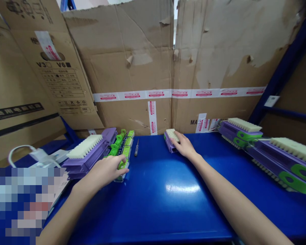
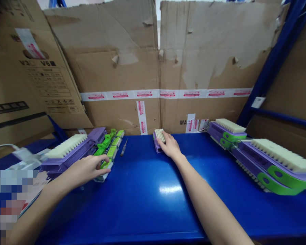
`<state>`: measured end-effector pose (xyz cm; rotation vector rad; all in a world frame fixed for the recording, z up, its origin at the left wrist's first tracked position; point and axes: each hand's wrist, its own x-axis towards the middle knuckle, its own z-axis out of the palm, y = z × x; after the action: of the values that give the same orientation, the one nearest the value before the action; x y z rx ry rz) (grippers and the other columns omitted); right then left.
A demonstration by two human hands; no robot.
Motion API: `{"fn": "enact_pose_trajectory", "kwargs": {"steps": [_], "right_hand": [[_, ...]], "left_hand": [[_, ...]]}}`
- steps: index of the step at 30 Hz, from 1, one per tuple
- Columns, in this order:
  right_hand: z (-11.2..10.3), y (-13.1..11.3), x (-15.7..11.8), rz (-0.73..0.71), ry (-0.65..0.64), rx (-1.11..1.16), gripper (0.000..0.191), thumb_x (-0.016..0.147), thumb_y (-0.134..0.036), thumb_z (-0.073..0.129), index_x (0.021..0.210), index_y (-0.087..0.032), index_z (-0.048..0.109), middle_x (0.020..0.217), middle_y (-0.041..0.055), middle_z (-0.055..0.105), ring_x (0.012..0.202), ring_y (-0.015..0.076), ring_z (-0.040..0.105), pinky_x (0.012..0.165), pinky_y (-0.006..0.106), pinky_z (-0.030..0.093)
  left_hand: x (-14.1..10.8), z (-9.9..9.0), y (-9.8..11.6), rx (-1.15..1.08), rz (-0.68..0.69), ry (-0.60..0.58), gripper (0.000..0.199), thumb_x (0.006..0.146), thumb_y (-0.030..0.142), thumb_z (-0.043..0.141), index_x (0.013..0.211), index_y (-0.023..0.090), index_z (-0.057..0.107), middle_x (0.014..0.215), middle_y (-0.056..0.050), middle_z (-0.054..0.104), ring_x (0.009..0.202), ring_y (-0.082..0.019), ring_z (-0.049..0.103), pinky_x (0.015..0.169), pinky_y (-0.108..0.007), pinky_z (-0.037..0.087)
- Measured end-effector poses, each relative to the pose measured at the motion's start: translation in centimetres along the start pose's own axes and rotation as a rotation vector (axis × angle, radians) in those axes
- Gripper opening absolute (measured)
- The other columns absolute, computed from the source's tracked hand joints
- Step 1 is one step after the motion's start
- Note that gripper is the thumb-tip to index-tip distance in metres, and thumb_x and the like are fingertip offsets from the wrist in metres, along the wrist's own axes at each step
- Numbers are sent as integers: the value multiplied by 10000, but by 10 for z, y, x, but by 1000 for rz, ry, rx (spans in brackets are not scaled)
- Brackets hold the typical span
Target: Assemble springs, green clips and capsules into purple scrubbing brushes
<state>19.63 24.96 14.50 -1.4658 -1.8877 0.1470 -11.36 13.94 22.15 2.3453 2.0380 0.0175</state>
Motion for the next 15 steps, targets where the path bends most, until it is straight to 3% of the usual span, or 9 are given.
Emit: {"fn": "enact_pose_trajectory", "kwargs": {"steps": [6, 15], "right_hand": [[0, -1, 0, 12, -8, -2, 634, 877, -544, 356, 1338, -114, 425, 1341, 154, 468, 1253, 278, 415, 1029, 419, 337], [-1, -2, -1, 15, -23, -15, 652, 880, -558, 335, 1349, -110, 408, 1350, 143, 461, 1253, 260, 416, 1046, 386, 317]], "left_hand": [[2, 1, -7, -53, 27, -46, 306, 728, 491, 517, 920, 258, 573, 775, -17, 634, 735, -208, 581, 594, -253, 324], [6, 6, -20, -311, 153, -95, 318, 768, 509, 459, 686, 202, 456, 648, 21, 558, 607, -134, 484, 557, -237, 312]]}}
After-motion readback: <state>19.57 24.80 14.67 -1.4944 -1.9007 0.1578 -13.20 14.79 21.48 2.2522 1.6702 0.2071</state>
